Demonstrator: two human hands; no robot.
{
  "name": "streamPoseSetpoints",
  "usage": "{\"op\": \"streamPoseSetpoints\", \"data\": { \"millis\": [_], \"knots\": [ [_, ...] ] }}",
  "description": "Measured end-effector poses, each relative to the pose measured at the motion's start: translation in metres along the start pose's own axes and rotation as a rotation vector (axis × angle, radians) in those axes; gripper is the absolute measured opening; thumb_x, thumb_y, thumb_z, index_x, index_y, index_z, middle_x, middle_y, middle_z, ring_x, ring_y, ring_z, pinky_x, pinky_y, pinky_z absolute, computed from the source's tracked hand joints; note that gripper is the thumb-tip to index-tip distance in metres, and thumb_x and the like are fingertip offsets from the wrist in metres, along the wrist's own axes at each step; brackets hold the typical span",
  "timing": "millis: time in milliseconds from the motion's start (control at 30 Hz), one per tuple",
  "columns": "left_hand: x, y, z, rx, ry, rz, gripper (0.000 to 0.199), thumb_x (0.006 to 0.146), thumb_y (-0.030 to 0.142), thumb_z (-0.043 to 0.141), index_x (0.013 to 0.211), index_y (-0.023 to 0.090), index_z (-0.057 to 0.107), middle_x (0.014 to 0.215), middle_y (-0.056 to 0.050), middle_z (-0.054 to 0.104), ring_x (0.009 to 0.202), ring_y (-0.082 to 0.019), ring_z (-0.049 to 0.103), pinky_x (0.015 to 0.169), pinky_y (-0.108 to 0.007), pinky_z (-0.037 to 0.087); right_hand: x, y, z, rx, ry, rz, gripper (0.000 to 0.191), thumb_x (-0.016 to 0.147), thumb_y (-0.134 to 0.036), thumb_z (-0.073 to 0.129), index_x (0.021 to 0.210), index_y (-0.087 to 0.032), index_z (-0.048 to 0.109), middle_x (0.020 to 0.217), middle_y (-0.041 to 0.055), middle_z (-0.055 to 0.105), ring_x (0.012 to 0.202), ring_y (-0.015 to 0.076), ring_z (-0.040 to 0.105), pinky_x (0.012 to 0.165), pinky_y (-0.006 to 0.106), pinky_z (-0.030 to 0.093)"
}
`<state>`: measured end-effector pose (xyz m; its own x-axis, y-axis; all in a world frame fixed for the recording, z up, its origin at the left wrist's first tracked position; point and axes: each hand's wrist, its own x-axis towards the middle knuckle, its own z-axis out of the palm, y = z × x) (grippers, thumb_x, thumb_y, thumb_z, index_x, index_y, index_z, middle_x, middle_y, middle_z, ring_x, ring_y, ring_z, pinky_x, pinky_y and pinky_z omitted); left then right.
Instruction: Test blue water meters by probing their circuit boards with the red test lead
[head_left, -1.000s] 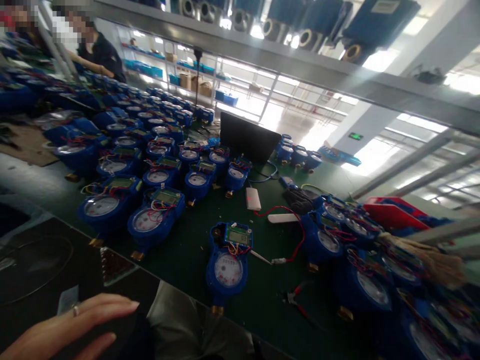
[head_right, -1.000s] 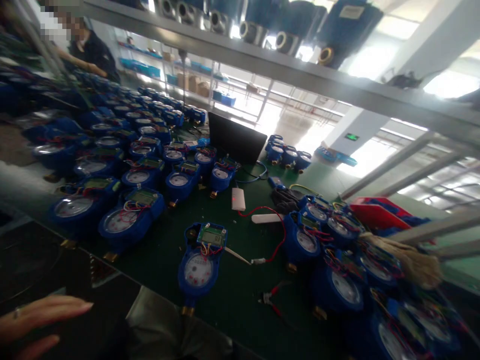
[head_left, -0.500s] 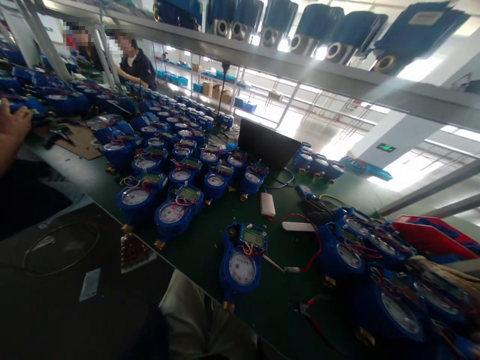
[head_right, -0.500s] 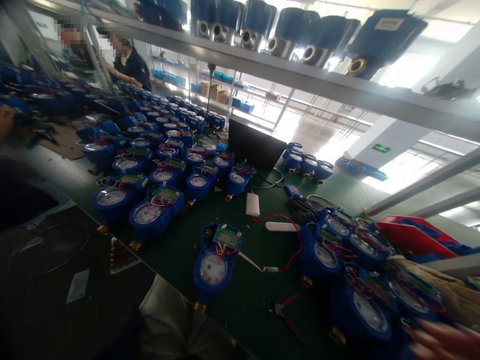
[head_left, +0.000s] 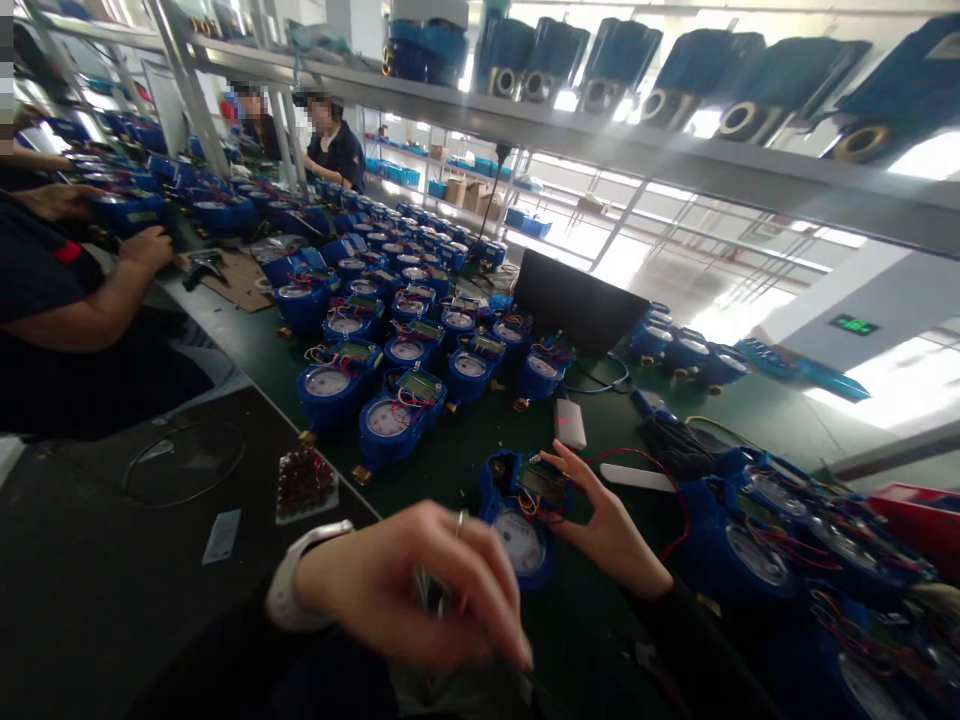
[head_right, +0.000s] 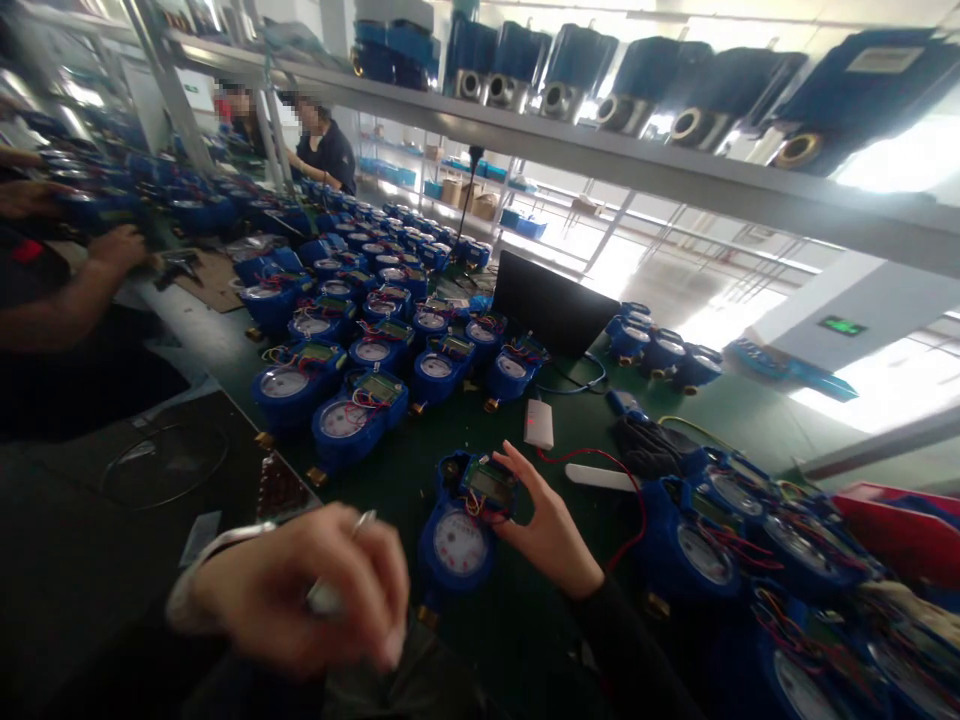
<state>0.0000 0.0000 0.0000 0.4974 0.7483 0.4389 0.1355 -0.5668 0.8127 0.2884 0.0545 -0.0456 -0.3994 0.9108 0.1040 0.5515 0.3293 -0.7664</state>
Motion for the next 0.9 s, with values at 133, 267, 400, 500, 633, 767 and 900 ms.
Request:
{"op": "streamPoseSetpoints", "data": {
  "millis": [133, 267, 400, 500, 633, 767, 900],
  "knots": [
    [0.042, -0.030, 0.036, 0.262, 0.114, -0.073, 0.008, 0.079, 0.016, 0.077, 0.085, 0.020, 0.076, 0.086, -0.002, 0.069, 0.079, -0.014, 0.067, 0.071, -0.024, 0.053, -0.001, 0.003, 0.002, 0.157, 0.082, 0.035, 0.080, 0.075, -0.024, 0.075, 0.145, -0.026, 0.036, 0.132, 0.0105, 0.060, 0.118, 0.0282, 0.059, 0.106, 0.050, 0.043],
    [0.051, -0.039, 0.070, 0.424, 0.144, -0.111, 0.010, 0.073, 0.019, 0.082, 0.081, 0.019, 0.075, 0.086, -0.005, 0.068, 0.083, -0.023, 0.065, 0.072, -0.036, 0.049, 0.000, 0.001, 0.003, 0.187, 0.121, 0.047, 0.080, 0.072, -0.018, 0.072, 0.144, -0.024, 0.038, 0.129, 0.0104, 0.063, 0.117, 0.0264, 0.061, 0.103, 0.045, 0.047],
    [0.045, -0.042, 0.082, 0.549, 0.194, -0.113, 0.008, 0.078, 0.023, 0.078, 0.077, 0.017, 0.071, 0.081, -0.004, 0.068, 0.080, -0.024, 0.063, 0.072, -0.039, 0.045, 0.001, -0.002, 0.004, 0.199, 0.141, 0.051, 0.081, 0.071, -0.018, 0.072, 0.144, -0.023, 0.037, 0.128, 0.0110, 0.064, 0.118, 0.0259, 0.061, 0.104, 0.044, 0.047],
    [0.041, -0.044, 0.084, 0.605, 0.221, -0.072, 0.005, 0.083, 0.019, 0.071, 0.077, 0.018, 0.069, 0.079, -0.003, 0.069, 0.078, -0.022, 0.062, 0.072, -0.038, 0.043, 0.002, -0.004, 0.004, 0.205, 0.144, 0.048, 0.081, 0.072, -0.020, 0.073, 0.144, -0.022, 0.036, 0.127, 0.0123, 0.064, 0.116, 0.0268, 0.062, 0.103, 0.045, 0.048],
    [0.038, -0.046, 0.081, 0.625, 0.253, -0.015, 0.012, 0.086, 0.014, 0.058, 0.079, 0.018, 0.067, 0.081, -0.005, 0.070, 0.077, -0.023, 0.063, 0.073, -0.038, 0.043, 0.001, -0.004, 0.002, 0.197, 0.135, 0.035, 0.079, 0.075, -0.021, 0.071, 0.145, -0.021, 0.035, 0.128, 0.0131, 0.064, 0.117, 0.0275, 0.061, 0.103, 0.046, 0.048],
    [0.034, -0.052, 0.074, 0.535, 0.315, -0.037, 0.013, 0.091, 0.014, 0.051, 0.085, 0.018, 0.062, 0.088, -0.006, 0.071, 0.082, -0.021, 0.066, 0.075, -0.035, 0.047, 0.000, -0.001, 0.004, 0.170, 0.124, 0.016, 0.076, 0.078, -0.024, 0.069, 0.145, -0.021, 0.035, 0.130, 0.0138, 0.062, 0.119, 0.0273, 0.060, 0.103, 0.046, 0.048],
    [0.031, -0.054, 0.072, 0.412, 0.310, -0.047, 0.012, 0.096, 0.014, 0.046, 0.090, 0.019, 0.055, 0.082, -0.002, 0.068, 0.075, -0.016, 0.065, 0.069, -0.026, 0.050, -0.002, -0.002, 0.004, 0.128, 0.107, -0.009, 0.072, 0.081, -0.030, 0.067, 0.146, -0.020, 0.036, 0.135, 0.0145, 0.058, 0.124, 0.0287, 0.056, 0.106, 0.048, 0.045]
  ]
}}
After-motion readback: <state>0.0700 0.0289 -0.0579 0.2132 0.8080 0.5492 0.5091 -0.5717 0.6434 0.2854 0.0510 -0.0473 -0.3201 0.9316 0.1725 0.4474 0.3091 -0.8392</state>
